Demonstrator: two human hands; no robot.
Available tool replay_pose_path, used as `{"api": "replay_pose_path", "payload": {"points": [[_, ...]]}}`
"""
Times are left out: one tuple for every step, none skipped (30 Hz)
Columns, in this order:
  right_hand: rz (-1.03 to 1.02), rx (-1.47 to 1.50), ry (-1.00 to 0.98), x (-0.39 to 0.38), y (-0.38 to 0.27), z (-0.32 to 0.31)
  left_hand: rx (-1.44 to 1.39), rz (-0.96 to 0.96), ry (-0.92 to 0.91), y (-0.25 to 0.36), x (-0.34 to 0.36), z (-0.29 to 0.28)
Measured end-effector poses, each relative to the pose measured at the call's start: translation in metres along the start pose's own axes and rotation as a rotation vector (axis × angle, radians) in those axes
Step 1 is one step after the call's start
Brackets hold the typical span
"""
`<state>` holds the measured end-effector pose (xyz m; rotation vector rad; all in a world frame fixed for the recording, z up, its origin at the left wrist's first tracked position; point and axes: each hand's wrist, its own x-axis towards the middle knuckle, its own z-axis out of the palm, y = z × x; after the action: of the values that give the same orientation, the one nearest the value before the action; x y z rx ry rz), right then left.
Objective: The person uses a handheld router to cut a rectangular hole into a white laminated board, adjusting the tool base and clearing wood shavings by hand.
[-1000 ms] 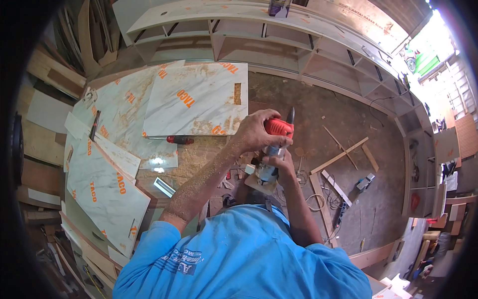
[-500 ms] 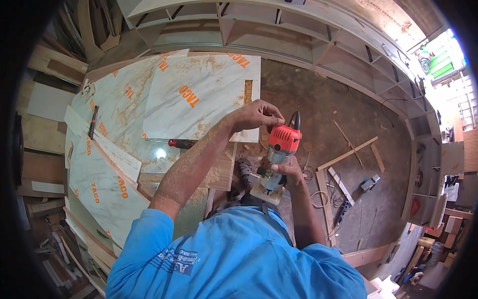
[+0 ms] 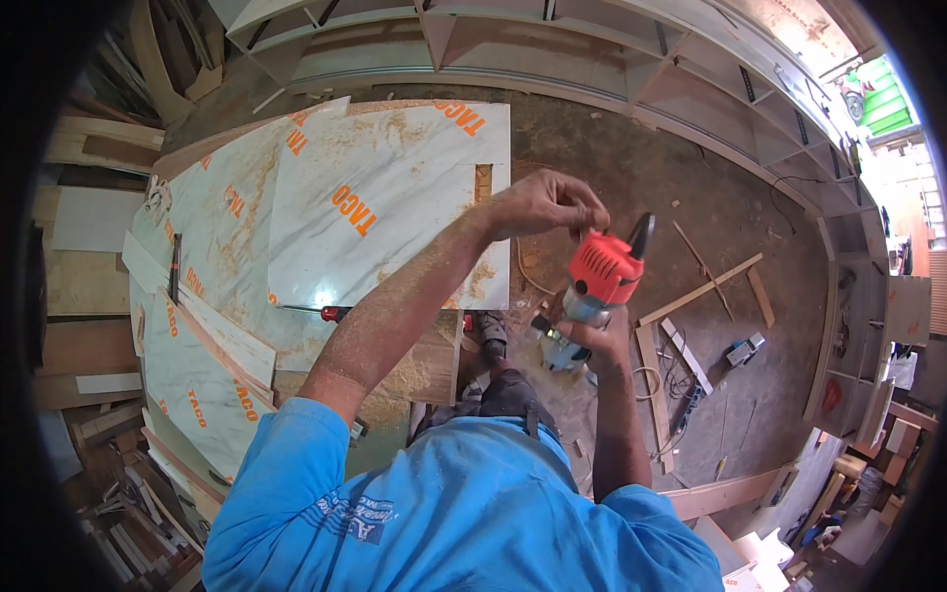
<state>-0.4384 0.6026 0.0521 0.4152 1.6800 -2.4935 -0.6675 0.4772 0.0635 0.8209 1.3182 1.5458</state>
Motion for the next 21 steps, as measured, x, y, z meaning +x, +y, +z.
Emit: {"api": "replay_pose_path", "payload": {"points": [[-0.076,-0.051,0.109,0.006,-0.002,0.0,-0.016,0.03,0.096,0.001,-0.002,-0.005],[-0.151,-0.104,0.219,0.013,-0.005,0.001,0.081,0.057,0.225,0.002,-0.009,-0.016],[-0.215,-0.119,0.267,0.021,-0.017,0.013,0.186,0.082,0.364,0.004,-0.024,-0.034],[-0.273,-0.13,0.287,0.031,-0.026,0.022,0.26,0.124,0.488,-0.011,-0.04,-0.066],[-0.332,-0.146,0.329,0.04,-0.032,0.023,0.372,0.12,0.641,-0.016,-0.058,-0.085],[-0.324,-0.155,0.325,0.053,-0.035,0.029,0.598,0.03,0.823,-0.029,-0.077,-0.115],[-0.456,-0.1,0.37,0.067,-0.036,0.038,0.786,0.021,0.995,-0.048,-0.101,-0.143],[-0.59,-0.044,0.418,0.081,-0.034,0.045,0.976,0.009,1.16,-0.065,-0.123,-0.166],[-0.58,-0.058,0.421,0.092,-0.031,0.048,1.05,-0.053,1.199,-0.074,-0.137,-0.179],[-0.641,-0.069,0.434,0.103,-0.03,0.05,1.123,-0.112,1.237,-0.08,-0.146,-0.19],[-0.701,-0.08,0.444,0.114,-0.028,0.054,1.107,-0.113,1.237,-0.086,-0.151,-0.2],[-0.695,-0.088,0.435,0.125,-0.025,0.061,1.186,-0.113,1.256,-0.093,-0.16,-0.213],[-0.717,-0.094,0.417,0.134,-0.02,0.068,1.262,-0.114,1.267,-0.099,-0.161,-0.221],[-0.738,-0.099,0.399,0.143,-0.016,0.073,1.248,-0.121,1.27,-0.105,-0.159,-0.23],[-0.755,-0.149,0.392,0.152,-0.012,0.072,1.358,-0.057,1.261,-0.107,-0.152,-0.238],[-0.748,-0.16,0.389,0.158,-0.006,0.078,1.474,0.002,1.256,-0.108,-0.15,-0.248],[-0.749,-0.165,0.397,0.165,0.0,0.086,1.462,-0.004,1.259,-0.109,-0.145,-0.257],[-0.747,-0.169,0.405,0.17,0.006,0.094,1.542,0.022,1.271,-0.111,-0.138,-0.265],[-0.773,-0.267,0.436,0.174,0.01,0.103,1.624,0.048,1.284,-0.113,-0.134,-0.273],[-0.766,-0.274,0.43,0.177,0.016,0.107,1.616,0.039,1.29,-0.116,-0.132,-0.28],[-0.741,-0.254,0.406,0.18,0.021,0.107,1.675,0.064,1.332,-0.116,-0.126,-0.282]]}}
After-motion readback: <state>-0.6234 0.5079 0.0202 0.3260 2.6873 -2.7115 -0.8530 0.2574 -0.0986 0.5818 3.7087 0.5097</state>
